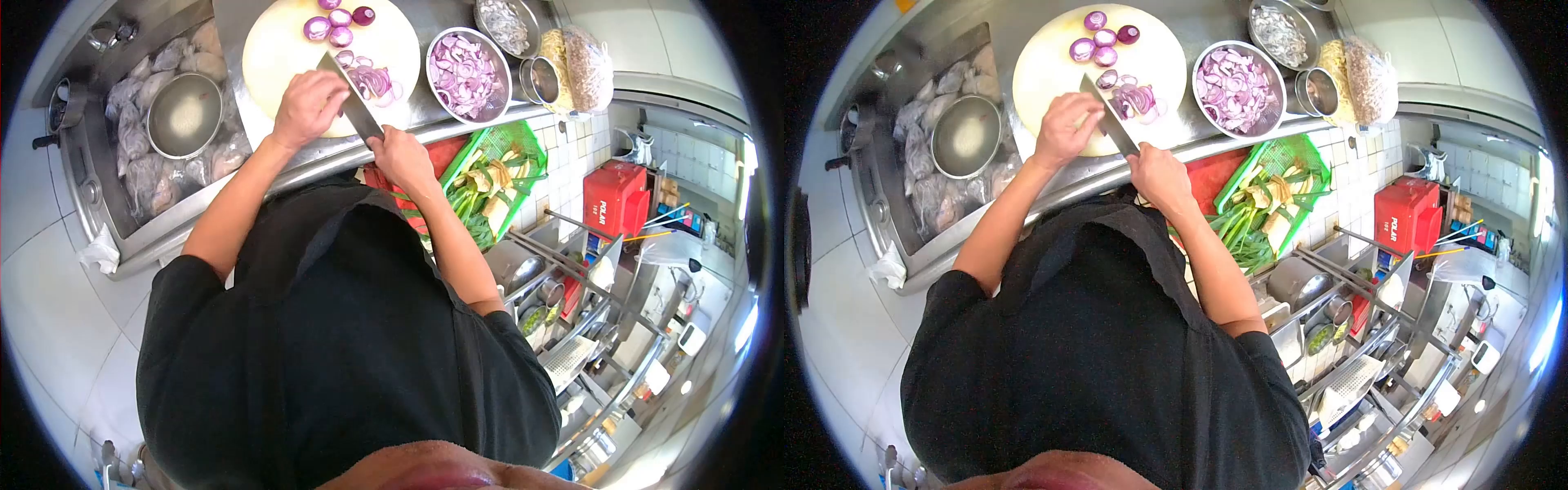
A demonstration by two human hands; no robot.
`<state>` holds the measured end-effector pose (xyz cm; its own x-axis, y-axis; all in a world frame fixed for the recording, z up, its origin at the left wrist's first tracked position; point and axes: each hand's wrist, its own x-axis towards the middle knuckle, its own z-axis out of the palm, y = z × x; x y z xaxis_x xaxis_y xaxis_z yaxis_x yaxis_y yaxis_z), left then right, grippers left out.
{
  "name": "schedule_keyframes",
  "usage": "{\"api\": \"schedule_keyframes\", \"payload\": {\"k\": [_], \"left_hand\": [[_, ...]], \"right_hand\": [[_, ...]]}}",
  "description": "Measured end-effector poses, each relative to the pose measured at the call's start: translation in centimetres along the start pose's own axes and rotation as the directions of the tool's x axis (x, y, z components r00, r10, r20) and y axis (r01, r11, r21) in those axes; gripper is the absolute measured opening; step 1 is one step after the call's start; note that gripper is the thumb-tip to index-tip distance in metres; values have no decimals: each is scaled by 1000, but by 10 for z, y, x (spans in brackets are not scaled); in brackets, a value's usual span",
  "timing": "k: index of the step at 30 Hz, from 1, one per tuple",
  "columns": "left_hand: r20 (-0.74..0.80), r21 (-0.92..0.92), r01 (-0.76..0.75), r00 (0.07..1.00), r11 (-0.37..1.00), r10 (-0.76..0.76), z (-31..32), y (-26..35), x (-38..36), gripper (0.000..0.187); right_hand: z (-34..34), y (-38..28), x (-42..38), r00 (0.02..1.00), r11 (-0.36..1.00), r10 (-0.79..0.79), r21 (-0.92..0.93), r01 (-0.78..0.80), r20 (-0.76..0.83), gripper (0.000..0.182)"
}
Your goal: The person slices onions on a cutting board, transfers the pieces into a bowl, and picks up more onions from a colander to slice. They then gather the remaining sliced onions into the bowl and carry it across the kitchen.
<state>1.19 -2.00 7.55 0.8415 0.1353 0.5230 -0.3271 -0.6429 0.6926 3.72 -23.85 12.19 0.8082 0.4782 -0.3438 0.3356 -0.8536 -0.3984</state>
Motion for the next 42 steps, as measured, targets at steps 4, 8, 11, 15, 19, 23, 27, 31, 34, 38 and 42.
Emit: {"api": "schedule_keyframes", "payload": {"k": [4,8,11,15,19,23,27,31,34,38,42], "left_hand": [[234,302,141,948,943,-217,16,-5,51,22],[440,526,243,742,815,-505,56,-56,72,22],[486,514,238,711,824,-508,58,-64,85,23],[295,192,459,816,868,-497,30,-39,82,26],[136,-227,590,807,775,-575,6,-25,38,28],[347,111,578,740,809,-577,17,-40,-25,24],[65,92,249,965,964,-255,17,-26,-48,21],[119,60,147,981,987,-153,16,-28,-51,18],[211,93,41,976,995,-60,13,-36,-44,17],[229,139,11,972,990,-43,15,-41,-41,20],[229,143,23,972,989,-56,16,-38,-41,21]], "right_hand": [[15,1,-5,986,999,-13,-29,18,164,36],[24,8,-2,986,997,33,57,-42,164,38],[26,16,3,986,998,30,49,-39,166,39],[13,22,6,987,997,44,55,-53,155,40],[5,35,13,984,991,105,62,-115,145,41],[9,38,16,988,993,105,50,-111,109,40],[2,18,5,994,996,84,20,-86,77,36],[11,11,-4,998,998,19,-67,-15,58,31],[-2,7,-17,1000,993,-10,-120,13,30,28],[-4,2,-13,999,992,-36,-117,39,29,27],[3,-2,2,998,988,-53,-142,57,28,24]]}}
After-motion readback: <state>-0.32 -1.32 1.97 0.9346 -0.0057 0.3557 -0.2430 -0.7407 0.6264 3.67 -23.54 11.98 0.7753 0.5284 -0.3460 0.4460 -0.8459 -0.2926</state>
